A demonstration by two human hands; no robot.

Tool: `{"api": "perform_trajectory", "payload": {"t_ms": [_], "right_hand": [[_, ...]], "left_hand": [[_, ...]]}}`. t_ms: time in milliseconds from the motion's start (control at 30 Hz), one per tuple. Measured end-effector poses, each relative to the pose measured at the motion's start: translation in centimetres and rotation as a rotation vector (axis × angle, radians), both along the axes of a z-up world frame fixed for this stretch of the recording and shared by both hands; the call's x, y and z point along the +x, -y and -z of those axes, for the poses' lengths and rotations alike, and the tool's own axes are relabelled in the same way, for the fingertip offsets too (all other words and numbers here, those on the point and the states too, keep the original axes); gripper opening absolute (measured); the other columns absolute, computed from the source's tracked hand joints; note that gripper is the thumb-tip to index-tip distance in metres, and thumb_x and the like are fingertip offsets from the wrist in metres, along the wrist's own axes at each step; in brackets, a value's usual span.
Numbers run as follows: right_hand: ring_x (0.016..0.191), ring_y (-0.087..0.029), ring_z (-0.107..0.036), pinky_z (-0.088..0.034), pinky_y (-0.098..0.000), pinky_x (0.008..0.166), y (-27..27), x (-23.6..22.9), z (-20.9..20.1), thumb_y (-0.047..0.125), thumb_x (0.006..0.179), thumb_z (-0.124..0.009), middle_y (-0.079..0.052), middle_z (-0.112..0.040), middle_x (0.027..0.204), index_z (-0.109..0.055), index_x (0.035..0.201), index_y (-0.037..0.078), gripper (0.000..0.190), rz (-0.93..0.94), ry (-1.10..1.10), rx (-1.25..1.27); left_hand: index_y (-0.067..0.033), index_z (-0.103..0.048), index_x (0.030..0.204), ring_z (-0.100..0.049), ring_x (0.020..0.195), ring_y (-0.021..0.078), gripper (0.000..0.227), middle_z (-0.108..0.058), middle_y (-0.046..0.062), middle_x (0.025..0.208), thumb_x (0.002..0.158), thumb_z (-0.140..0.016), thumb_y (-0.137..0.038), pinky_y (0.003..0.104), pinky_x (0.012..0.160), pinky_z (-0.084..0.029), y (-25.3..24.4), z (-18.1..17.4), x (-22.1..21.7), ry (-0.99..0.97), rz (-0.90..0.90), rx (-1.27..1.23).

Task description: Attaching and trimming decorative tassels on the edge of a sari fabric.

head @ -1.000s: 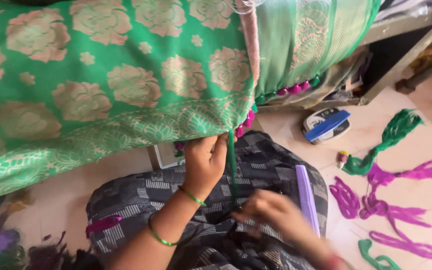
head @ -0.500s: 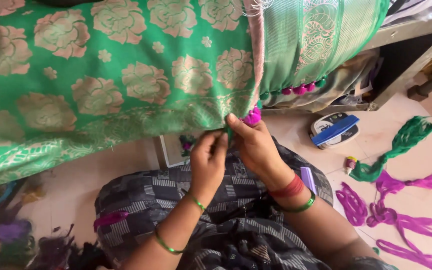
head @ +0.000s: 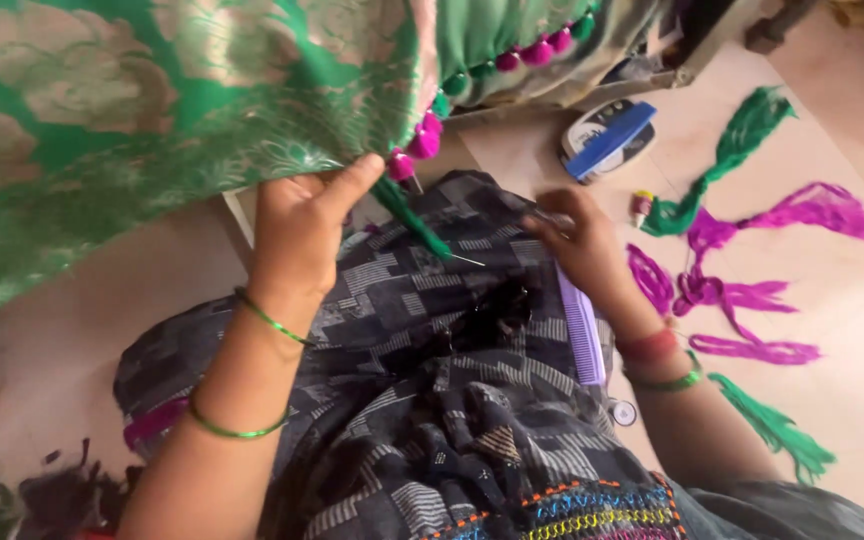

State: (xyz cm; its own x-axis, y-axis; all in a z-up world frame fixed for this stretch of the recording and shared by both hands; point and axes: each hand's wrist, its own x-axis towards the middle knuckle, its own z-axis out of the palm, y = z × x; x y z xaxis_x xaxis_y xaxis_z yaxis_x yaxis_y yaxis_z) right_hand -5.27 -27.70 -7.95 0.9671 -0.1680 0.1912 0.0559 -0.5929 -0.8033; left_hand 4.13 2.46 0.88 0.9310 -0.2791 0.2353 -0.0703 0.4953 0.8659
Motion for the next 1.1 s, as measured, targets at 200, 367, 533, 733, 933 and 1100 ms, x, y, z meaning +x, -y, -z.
{"api": "perform_trajectory", "payload": {"t_ms": [200,367,533,733,933,1100], "right_hand": [[0.088,-0.038,-0.071,-0.053,-0.0479,0.077,4.7,-7.4,7.7,0.029,0.087,-0.079,-0.018,-0.074,0.093,-0.063,0.121,0.006,0.045,0.262,-0.426,-0.364],[0.088,-0.037,-0.069,-0.056,-0.0441,0.074,3.9,-5.2,5.6,0.021,0.086,-0.077,-0.017,-0.068,0.101,-0.068,0.111,0.005,0.031,0.093,-0.208,-0.339],[0.093,-0.030,-0.068,-0.055,-0.0411,0.078,-5.3,-2.1,-10.6,0.005,0.093,-0.066,-0.008,-0.067,0.105,-0.070,0.126,0.012,0.034,-0.201,0.346,-0.497],[0.102,-0.019,-0.065,-0.046,-0.0385,0.081,-8.2,1.5,-16.8,0.015,0.093,-0.071,-0.002,-0.066,0.110,-0.069,0.138,0.016,0.045,-0.364,0.956,-1.109],[0.103,-0.015,-0.065,-0.043,-0.0346,0.082,-7.2,2.7,-14.9,0.019,0.098,-0.074,-0.001,-0.066,0.111,-0.067,0.134,0.017,0.036,-0.582,1.218,-1.231],[0.099,-0.014,-0.062,-0.044,-0.0394,0.084,-7.5,3.7,-15.5,0.016,0.094,-0.075,0.002,-0.065,0.109,-0.069,0.134,0.019,0.040,-0.395,1.077,-1.230]], "left_hand": [[0.0023,-0.063,0.123,-0.069,0.112,0.0176,0.028,-0.071,0.008,0.121,0.096,-0.068,0.006,0.033,0.102,-0.056,0.3,0.1,0.9,-0.008,-0.012,0.005],[0.0049,-0.064,0.120,-0.069,0.104,0.0180,0.025,-0.072,0.009,0.115,0.095,-0.066,0.007,0.032,0.094,-0.056,-0.2,-0.7,1.4,-0.026,-0.038,0.073],[0.0074,-0.067,0.109,-0.073,0.084,0.0224,0.019,-0.074,0.014,0.098,0.091,-0.068,0.002,0.035,0.077,-0.060,-1.4,-3.7,0.8,-0.020,0.114,0.174],[0.0084,-0.076,0.096,-0.077,0.072,0.0237,0.024,-0.079,0.016,0.084,0.087,-0.070,-0.013,0.033,0.067,-0.059,-1.6,-4.2,1.6,-0.358,0.205,0.420],[0.0051,-0.071,0.092,-0.077,0.071,0.0262,0.018,-0.075,0.017,0.084,0.086,-0.069,-0.011,0.037,0.067,-0.064,-1.7,-4.4,1.5,-0.419,0.198,0.321],[0.0128,-0.075,0.097,-0.077,0.073,0.0240,0.028,-0.079,0.018,0.086,0.090,-0.068,-0.013,0.033,0.069,-0.059,-1.1,-3.3,1.9,-0.355,0.217,0.416]]}}
